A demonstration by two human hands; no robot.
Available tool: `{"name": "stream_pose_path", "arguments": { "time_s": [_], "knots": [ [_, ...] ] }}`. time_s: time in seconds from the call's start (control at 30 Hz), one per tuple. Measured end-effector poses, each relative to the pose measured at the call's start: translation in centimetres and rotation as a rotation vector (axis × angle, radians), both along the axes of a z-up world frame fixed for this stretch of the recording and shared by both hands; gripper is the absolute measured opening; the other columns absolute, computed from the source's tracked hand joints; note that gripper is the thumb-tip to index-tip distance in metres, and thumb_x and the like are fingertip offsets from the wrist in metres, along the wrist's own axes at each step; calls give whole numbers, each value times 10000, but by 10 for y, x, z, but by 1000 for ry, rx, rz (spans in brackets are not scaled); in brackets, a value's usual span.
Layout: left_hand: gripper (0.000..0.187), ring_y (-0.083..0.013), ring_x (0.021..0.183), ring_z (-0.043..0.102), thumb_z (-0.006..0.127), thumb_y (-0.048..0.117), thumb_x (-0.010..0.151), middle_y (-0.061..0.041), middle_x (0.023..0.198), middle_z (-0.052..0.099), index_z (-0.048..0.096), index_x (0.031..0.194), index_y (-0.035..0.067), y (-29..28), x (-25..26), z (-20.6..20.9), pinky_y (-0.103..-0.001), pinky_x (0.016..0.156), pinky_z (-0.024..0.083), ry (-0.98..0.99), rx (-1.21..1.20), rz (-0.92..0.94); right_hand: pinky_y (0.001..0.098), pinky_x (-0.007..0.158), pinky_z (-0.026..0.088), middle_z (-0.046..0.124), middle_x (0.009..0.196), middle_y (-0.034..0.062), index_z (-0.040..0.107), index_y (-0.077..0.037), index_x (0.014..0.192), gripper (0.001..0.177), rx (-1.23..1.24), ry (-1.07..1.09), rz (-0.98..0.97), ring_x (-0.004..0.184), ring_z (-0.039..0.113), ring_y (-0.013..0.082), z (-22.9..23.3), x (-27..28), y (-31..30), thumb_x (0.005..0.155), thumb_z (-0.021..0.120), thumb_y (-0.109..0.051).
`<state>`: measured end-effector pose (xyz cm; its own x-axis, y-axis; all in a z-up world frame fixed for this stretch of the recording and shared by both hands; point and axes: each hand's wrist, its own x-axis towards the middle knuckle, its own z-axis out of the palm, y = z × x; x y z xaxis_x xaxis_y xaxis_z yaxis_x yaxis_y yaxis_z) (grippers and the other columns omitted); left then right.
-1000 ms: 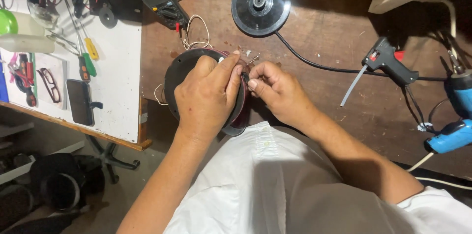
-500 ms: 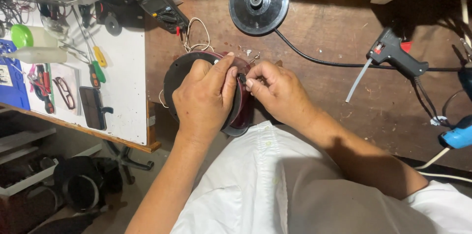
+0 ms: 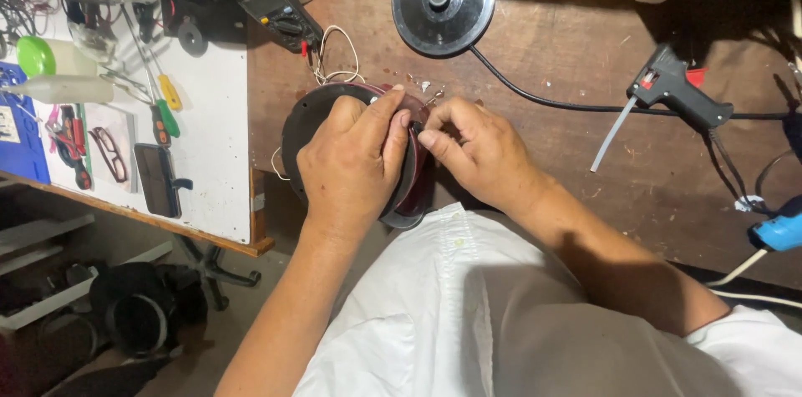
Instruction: The person uses a blue electric screwdriver to remove screws from the base of a red electric kettle. They then apply hot glue to a small black plastic part and attach it to the kettle base, pressing it into place.
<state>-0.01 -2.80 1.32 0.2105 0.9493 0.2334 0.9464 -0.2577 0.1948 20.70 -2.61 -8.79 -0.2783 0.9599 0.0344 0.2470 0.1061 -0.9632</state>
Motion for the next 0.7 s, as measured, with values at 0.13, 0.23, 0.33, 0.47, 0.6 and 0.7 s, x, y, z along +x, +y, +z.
{"name": "stream_pose_path", "arguments": {
  "time_s": [0.13,0.23,0.33,0.47,0.6,0.7],
  "knots": [
    [256,-284,744,770,755,382,1194,-30,895,672,887,1369,251,3,0,1,-406,619,638,-3,-7,3,515,840,659,807,903,175,785,-108,1159,118,124,-48,1,932,827,434,12,-3,3,1144,814,-222],
    [256,-303,754,775,756,378,1196,-40,908,675,883,1370,240,4,1,2,-425,621,640,4,-3,-5,547,791,656,780,850,196,776,-74,1115,127,243,-186,11,876,817,442,23,1,4,1142,802,-195],
    [258,-305,758,773,752,382,1196,-43,909,664,875,1375,241,5,2,1,-432,626,645,13,-3,-7,483,798,668,746,812,122,765,-103,1070,155,402,-345,-16,818,818,360,22,-2,2,1138,801,-237],
    [257,-302,748,765,745,375,1199,-42,905,658,880,1365,233,4,3,3,-427,621,640,27,-4,-2,456,800,661,706,802,99,711,-140,1028,206,424,-403,-1,825,807,342,15,-7,4,1162,746,-292],
    [261,-309,754,769,734,382,1208,-45,914,659,877,1365,229,3,3,5,-431,622,642,21,3,7,597,778,631,732,822,228,661,-84,1004,264,114,-305,22,875,799,497,-12,-6,8,1151,726,-294],
    [266,-308,767,776,735,385,1207,-41,919,665,877,1376,237,3,1,2,-429,631,646,13,-4,7,639,790,614,730,819,287,626,-60,970,319,7,-313,-17,895,787,549,-53,7,11,1170,697,-299]
  ]
}}
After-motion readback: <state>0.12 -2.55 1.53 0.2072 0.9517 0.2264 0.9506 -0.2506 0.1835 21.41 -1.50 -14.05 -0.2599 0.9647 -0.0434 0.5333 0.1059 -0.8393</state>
